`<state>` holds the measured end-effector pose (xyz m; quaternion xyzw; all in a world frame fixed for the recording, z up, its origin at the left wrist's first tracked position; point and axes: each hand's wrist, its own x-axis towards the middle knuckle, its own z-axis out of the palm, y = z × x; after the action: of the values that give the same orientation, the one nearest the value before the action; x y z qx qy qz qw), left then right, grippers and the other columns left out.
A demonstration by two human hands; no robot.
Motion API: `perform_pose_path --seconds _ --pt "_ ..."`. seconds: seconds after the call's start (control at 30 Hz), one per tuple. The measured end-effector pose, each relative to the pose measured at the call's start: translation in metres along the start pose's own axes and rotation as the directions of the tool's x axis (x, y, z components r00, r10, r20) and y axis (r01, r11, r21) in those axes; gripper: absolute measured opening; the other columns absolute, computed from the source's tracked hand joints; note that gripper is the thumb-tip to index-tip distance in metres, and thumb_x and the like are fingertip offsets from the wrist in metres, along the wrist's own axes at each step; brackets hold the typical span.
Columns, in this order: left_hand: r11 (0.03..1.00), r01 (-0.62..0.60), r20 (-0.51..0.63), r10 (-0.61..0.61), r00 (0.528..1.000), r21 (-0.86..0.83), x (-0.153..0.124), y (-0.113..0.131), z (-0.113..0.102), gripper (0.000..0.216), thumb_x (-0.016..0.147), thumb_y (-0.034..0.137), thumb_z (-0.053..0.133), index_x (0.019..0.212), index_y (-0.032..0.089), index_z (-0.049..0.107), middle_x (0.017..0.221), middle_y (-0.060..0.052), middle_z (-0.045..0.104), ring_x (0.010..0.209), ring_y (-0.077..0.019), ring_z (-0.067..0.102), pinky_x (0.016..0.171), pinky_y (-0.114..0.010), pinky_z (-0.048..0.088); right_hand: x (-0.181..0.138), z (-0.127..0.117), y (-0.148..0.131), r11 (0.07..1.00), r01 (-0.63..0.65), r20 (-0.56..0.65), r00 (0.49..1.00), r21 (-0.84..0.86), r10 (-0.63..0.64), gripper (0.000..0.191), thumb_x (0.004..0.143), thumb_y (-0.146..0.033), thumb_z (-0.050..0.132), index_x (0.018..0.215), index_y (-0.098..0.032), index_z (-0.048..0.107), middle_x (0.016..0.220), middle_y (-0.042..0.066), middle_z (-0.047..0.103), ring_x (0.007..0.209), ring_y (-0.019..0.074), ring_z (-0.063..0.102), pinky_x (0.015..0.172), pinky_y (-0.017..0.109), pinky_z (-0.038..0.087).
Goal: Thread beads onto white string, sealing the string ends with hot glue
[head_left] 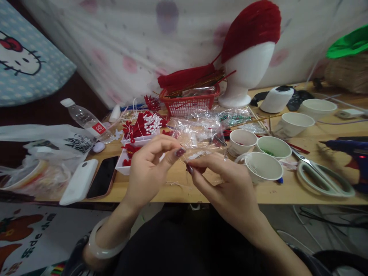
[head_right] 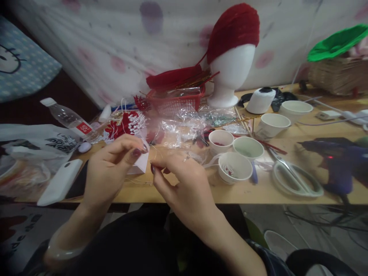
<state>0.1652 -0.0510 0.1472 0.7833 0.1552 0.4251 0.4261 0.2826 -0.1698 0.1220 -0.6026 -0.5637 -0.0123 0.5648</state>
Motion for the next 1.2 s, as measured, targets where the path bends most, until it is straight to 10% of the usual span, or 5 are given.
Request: perform_pose_path --seconds 0.43,0.63,0.87,1.03,1.2 --pt "0.919 -0.136 -0.390 -0.020 0.921 -0.369 0.029 -0.020 -0.025 0.019 0.079 0.035 0.078 0.075 0.019 0.071 0.071 0.005 0.061 0.066 -0.0060 0.055 0.063 -0.021 0.046 0.002 -0.042 0.027 0.866 0.065 0.057 0.998 -0.496 -0.042 0.015 0.090 -0.016 0.057 0.090 -0.014 0.072 0.085 0.011 0.075 0.075 0.0274 0.070 0.067 0.040 0.051" --pt "0.965 -0.097 -0.175 0.054 0.983 -0.245 0.018 -0.026 -0.004 0.010 0.084 0.027 0.074 0.077 0.022 0.071 0.080 0.002 0.061 0.078 -0.0101 0.056 0.074 -0.023 0.046 -0.006 -0.067 0.025 0.886 -0.037 0.080 0.993 -0.462 0.083 0.017 0.091 -0.026 0.059 0.103 -0.023 0.071 0.108 0.007 0.074 0.094 0.0277 0.070 0.079 0.042 0.054" --pt "0.994 -0.087 0.008 0.088 0.996 -0.063 0.007 -0.020 0.012 0.011 0.087 0.024 0.069 0.076 0.022 0.068 0.077 0.000 0.062 0.076 -0.0137 0.058 0.072 -0.027 0.047 -0.012 -0.074 -0.001 0.922 -0.198 -0.279 0.955 -0.332 0.104 0.018 0.091 -0.022 0.064 0.104 -0.031 0.072 0.106 0.002 0.074 0.102 0.0255 0.068 0.095 0.038 0.049" --pt "0.991 -0.082 0.109 0.093 0.990 -0.104 -0.001 -0.024 0.022 0.011 0.086 0.026 0.070 0.076 0.021 0.071 0.076 -0.001 0.065 0.074 -0.0152 0.061 0.071 -0.029 0.050 -0.012 -0.035 -0.005 0.988 -0.145 0.037 0.989 -0.044 0.146 0.015 0.090 -0.016 0.063 0.100 -0.024 0.070 0.098 0.002 0.074 0.092 0.0178 0.069 0.080 0.028 0.055" --pt "0.980 -0.047 0.118 0.071 0.990 -0.195 -0.012 -0.033 0.021 0.007 0.083 0.028 0.073 0.079 0.023 0.077 0.078 -0.003 0.063 0.073 -0.0150 0.060 0.066 -0.027 0.051 -0.013 -0.008 0.004 0.944 -0.234 0.089 0.972 0.234 0.219 0.014 0.088 -0.012 0.065 0.092 -0.022 0.073 0.091 0.001 0.076 0.086 0.0137 0.071 0.079 0.024 0.056"
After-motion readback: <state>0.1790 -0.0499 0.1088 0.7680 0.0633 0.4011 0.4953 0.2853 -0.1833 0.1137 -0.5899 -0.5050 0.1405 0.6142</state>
